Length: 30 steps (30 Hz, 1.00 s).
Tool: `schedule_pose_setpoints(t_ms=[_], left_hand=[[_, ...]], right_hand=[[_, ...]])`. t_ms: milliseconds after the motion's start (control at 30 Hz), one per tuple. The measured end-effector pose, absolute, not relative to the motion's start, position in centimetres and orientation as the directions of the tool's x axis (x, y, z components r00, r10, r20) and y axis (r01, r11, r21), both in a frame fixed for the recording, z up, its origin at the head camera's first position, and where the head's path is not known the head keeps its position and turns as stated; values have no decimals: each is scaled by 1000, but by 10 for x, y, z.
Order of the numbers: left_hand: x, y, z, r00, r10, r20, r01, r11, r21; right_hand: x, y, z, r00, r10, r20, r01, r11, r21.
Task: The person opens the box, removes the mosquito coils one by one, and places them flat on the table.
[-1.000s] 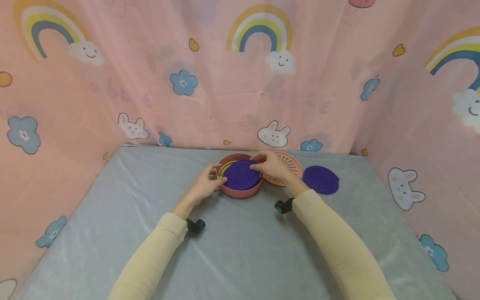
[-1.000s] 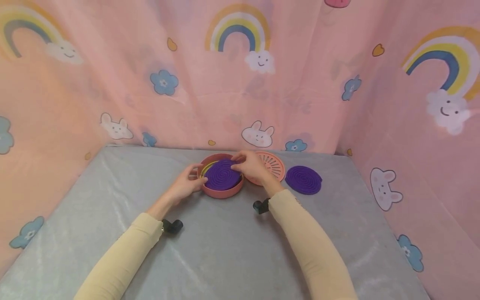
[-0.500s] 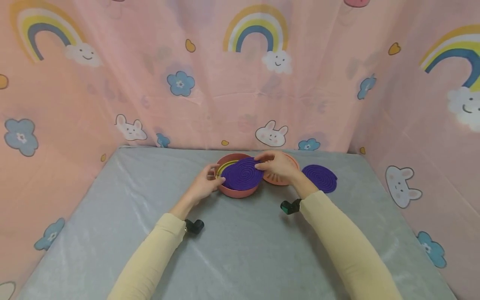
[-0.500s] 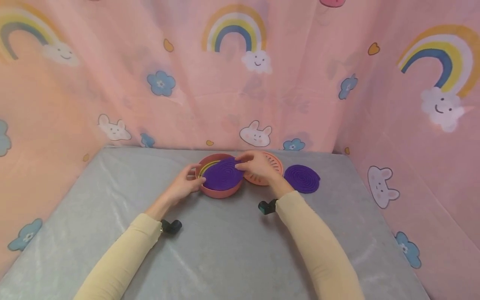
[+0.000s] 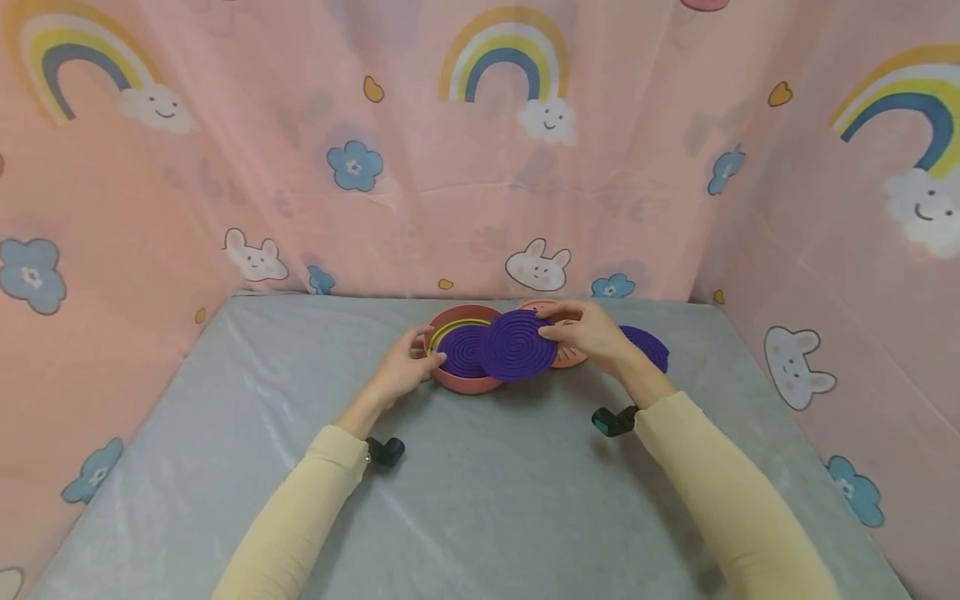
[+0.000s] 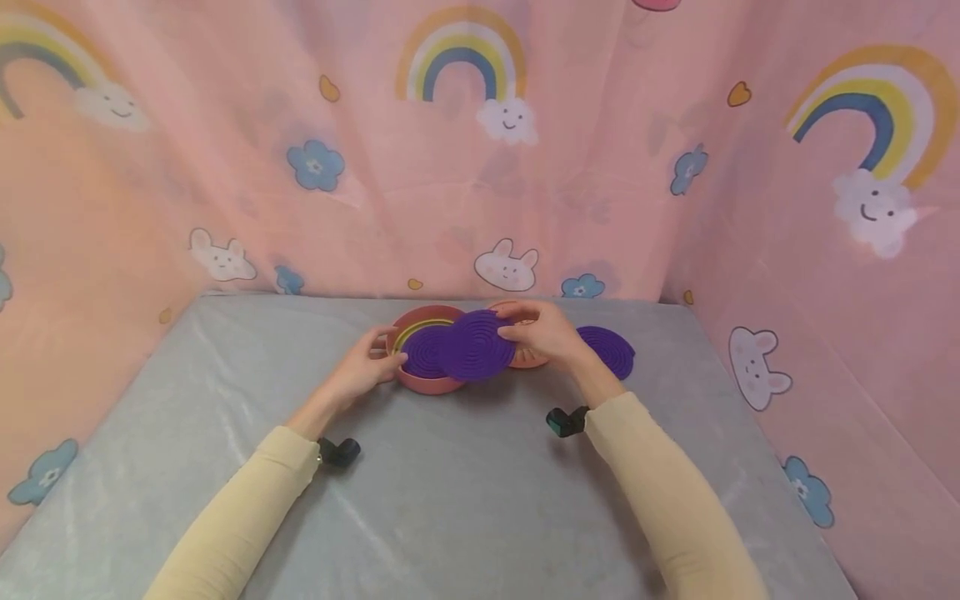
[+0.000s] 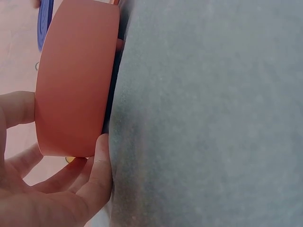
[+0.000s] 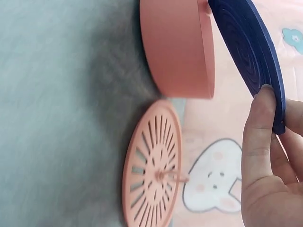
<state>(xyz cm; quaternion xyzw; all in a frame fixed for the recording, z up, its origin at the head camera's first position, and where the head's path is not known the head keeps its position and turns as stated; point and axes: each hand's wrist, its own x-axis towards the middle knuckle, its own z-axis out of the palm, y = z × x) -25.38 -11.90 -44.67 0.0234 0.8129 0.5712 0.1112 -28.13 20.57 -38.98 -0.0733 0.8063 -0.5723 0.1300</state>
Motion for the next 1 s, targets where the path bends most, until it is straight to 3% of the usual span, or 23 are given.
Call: schedule_pose_setpoints(t_ms=[367,833,1000], left_hand=[[-252,-120,-446,-971,169,-166,-98,352,931],[-255,-121,-448,-974,167,-153,-86,351,932],[-256,-122,-449,-977,160,-143,-78,356,931]], right_hand=[[-259,259,-393,-974,-196,-109,24,392,-920],[-233,343,-400,-995,-75,-60,39,261,-965],[-222,372,-403,-998,-37,-51,45,136,-990]])
